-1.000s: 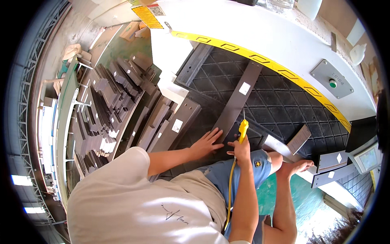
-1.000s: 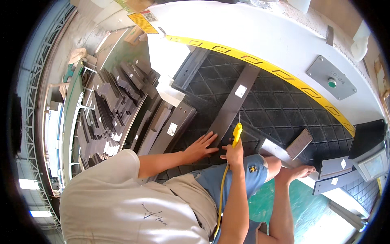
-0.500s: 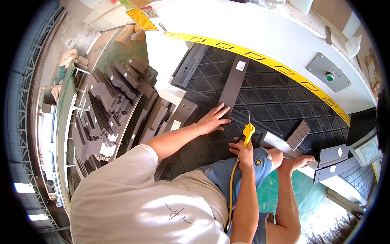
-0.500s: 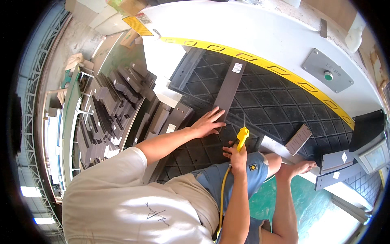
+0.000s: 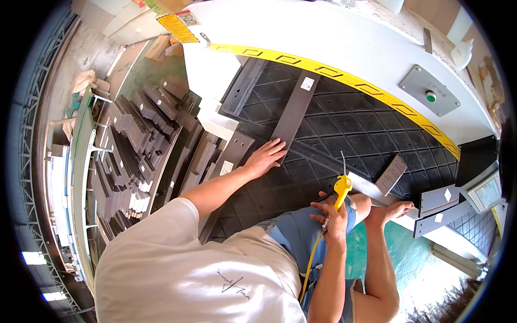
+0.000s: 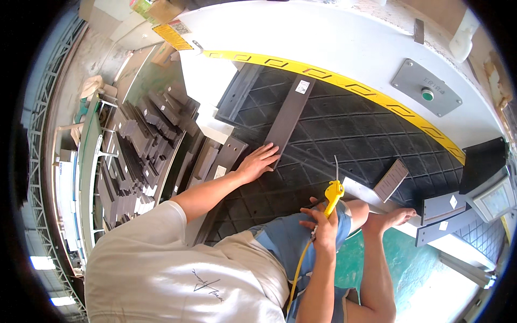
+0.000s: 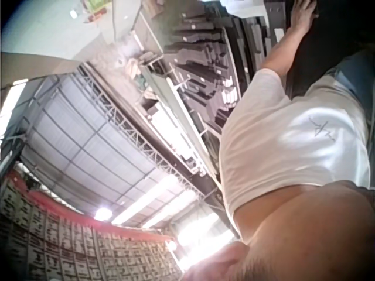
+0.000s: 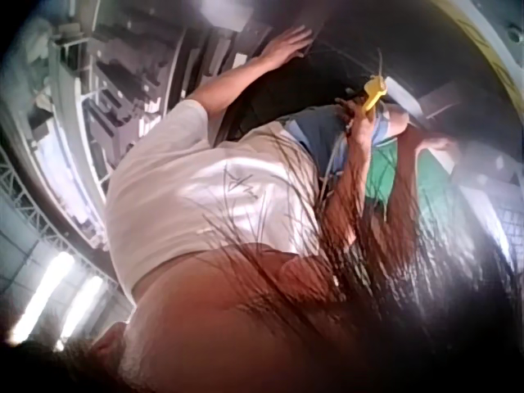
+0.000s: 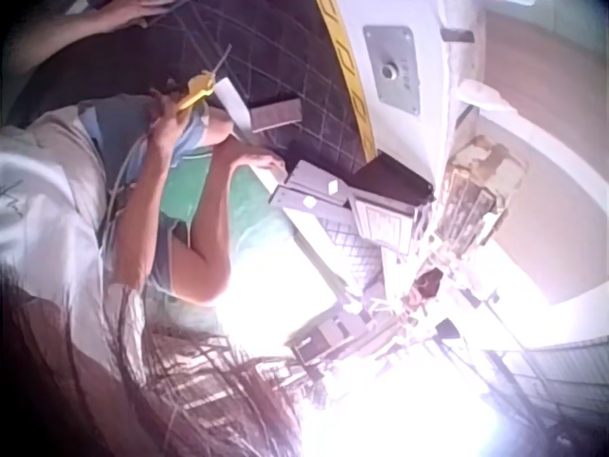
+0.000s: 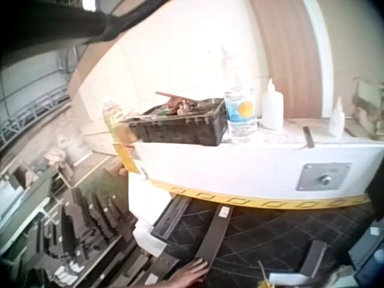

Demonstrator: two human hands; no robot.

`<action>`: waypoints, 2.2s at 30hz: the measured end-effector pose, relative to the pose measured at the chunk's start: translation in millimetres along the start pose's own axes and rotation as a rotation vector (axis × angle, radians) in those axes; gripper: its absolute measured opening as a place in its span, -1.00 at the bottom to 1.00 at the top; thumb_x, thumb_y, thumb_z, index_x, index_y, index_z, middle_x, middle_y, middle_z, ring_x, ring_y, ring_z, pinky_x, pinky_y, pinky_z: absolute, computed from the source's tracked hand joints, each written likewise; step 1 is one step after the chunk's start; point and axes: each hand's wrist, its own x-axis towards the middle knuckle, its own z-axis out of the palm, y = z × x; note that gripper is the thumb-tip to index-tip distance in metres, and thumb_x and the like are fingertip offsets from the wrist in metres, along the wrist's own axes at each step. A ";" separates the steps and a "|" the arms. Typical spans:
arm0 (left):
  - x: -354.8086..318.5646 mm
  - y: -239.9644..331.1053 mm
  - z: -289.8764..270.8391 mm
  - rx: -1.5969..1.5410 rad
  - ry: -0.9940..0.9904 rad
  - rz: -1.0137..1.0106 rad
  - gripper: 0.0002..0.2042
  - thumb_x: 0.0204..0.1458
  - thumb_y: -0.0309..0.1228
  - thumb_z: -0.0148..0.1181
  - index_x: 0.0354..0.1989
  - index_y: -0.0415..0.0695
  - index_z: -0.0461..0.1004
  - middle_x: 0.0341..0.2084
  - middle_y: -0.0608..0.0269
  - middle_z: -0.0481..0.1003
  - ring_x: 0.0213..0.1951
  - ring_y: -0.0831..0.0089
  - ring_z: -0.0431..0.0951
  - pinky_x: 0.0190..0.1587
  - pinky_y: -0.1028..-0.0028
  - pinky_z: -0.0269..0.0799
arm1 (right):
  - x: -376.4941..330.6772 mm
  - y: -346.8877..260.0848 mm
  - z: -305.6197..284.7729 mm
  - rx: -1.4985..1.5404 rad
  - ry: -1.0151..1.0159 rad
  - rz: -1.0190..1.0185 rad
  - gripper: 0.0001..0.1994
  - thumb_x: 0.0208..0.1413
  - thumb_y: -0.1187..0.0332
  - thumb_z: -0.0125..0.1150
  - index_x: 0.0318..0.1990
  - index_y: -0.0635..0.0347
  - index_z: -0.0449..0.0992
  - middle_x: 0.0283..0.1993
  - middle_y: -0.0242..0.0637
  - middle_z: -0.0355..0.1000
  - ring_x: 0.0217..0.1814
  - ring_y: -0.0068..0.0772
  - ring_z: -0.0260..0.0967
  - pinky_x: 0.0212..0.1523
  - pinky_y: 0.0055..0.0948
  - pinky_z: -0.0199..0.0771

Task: The person places metal pieces onto a machine platform, blows dust off the pieces with an air blow gun, positions them on the work surface, and stacks them onto a side tray.

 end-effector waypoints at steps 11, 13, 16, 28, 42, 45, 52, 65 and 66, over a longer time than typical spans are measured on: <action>0.1 1.2 -1.0 0.004 0.029 0.051 -0.42 0.18 -0.25 0.39 0.39 -0.09 0.47 0.53 0.11 0.28 0.60 0.05 0.12 0.60 0.10 0.12 | -31.9 -62.1 1.0 -0.012 0.008 -0.243 -0.31 0.23 0.56 0.07 0.51 0.20 0.02 0.33 0.11 0.43 0.03 -0.02 0.68 -0.38 -0.29 0.86; 0.4 2.3 -0.9 0.023 -0.003 0.041 -0.42 0.19 -0.25 0.38 0.39 -0.11 0.47 0.52 0.09 0.29 0.60 0.03 0.13 0.60 0.10 0.11 | -36.7 -69.1 2.6 -0.017 0.003 -0.267 -0.31 0.23 0.57 0.06 0.51 0.18 0.00 0.33 0.11 0.43 0.03 -0.03 0.69 -0.38 -0.30 0.86; 0.6 3.9 -1.9 0.011 0.016 0.053 -0.43 0.18 -0.26 0.39 0.37 -0.12 0.50 0.51 0.08 0.31 0.59 0.06 0.16 0.58 0.11 0.18 | -43.5 -80.9 6.8 -0.022 -0.004 -0.299 -0.33 0.24 0.57 0.04 0.50 0.20 0.03 0.34 0.11 0.43 0.02 -0.05 0.69 -0.37 -0.33 0.86; 0.4 -6.4 7.1 0.023 0.043 0.081 -0.44 0.14 -0.26 0.43 0.34 -0.10 0.54 0.51 0.11 0.31 0.58 0.07 0.18 0.59 0.07 0.17 | -64.0 -146.3 39.5 -0.087 0.178 -0.600 -0.37 0.23 0.52 -0.02 0.49 0.42 0.14 0.30 0.23 0.47 -0.69 -0.53 0.31 -0.68 -0.66 0.26; 0.1 -2.7 4.6 0.001 0.044 0.083 -0.42 0.11 -0.25 0.45 0.33 -0.11 0.55 0.50 0.11 0.33 0.56 0.06 0.21 0.59 0.08 0.18 | -55.1 -124.5 22.9 -0.105 0.197 -0.442 -0.58 0.24 0.53 -0.02 0.26 0.41 0.32 -0.11 -0.01 0.55 -0.74 -0.64 0.14 -0.75 -0.61 0.16; 2.6 -1.2 2.9 0.007 0.020 0.061 -0.43 0.12 -0.25 0.44 0.33 -0.11 0.55 0.50 0.12 0.33 0.57 0.06 0.20 0.59 0.07 0.16 | -79.0 -71.8 13.2 -0.248 0.095 -0.197 -0.83 0.39 0.39 0.07 -0.05 0.26 0.54 -0.62 -0.47 0.34 -0.72 -0.67 0.15 -0.72 -0.57 0.12; 21.7 14.8 -11.5 -0.118 0.021 -0.008 -0.45 0.21 -0.26 0.39 0.35 -0.17 0.51 0.55 0.01 0.26 0.59 0.02 0.15 0.58 0.10 0.15 | -165.0 2.1 -18.0 -0.332 0.184 0.086 -0.72 0.44 0.22 0.23 0.06 0.27 0.52 -0.47 -0.45 0.39 -0.63 -0.66 0.28 -0.63 -0.54 0.27; 265.7 197.4 90.1 -1.048 -0.190 -0.266 -0.64 0.25 -0.14 0.37 -0.03 -0.21 0.69 -0.21 0.15 0.76 -0.09 0.37 0.77 -0.01 0.37 0.63 | -247.3 33.0 -47.2 0.083 0.742 -0.090 -0.77 0.42 0.37 0.20 0.13 0.22 0.44 -0.42 -0.40 0.43 -0.73 -0.58 0.21 -0.74 -0.52 0.15; 274.0 202.4 99.9 -0.878 -0.134 -0.181 -0.57 0.20 -0.08 0.39 0.01 -0.21 0.66 -0.18 0.08 0.76 -0.07 0.21 0.77 0.00 0.23 0.64 | -250.6 32.3 -48.9 0.042 0.693 -0.060 -0.74 0.41 0.37 0.22 0.16 0.23 0.44 -0.40 -0.38 0.47 -0.71 -0.58 0.23 -0.72 -0.53 0.17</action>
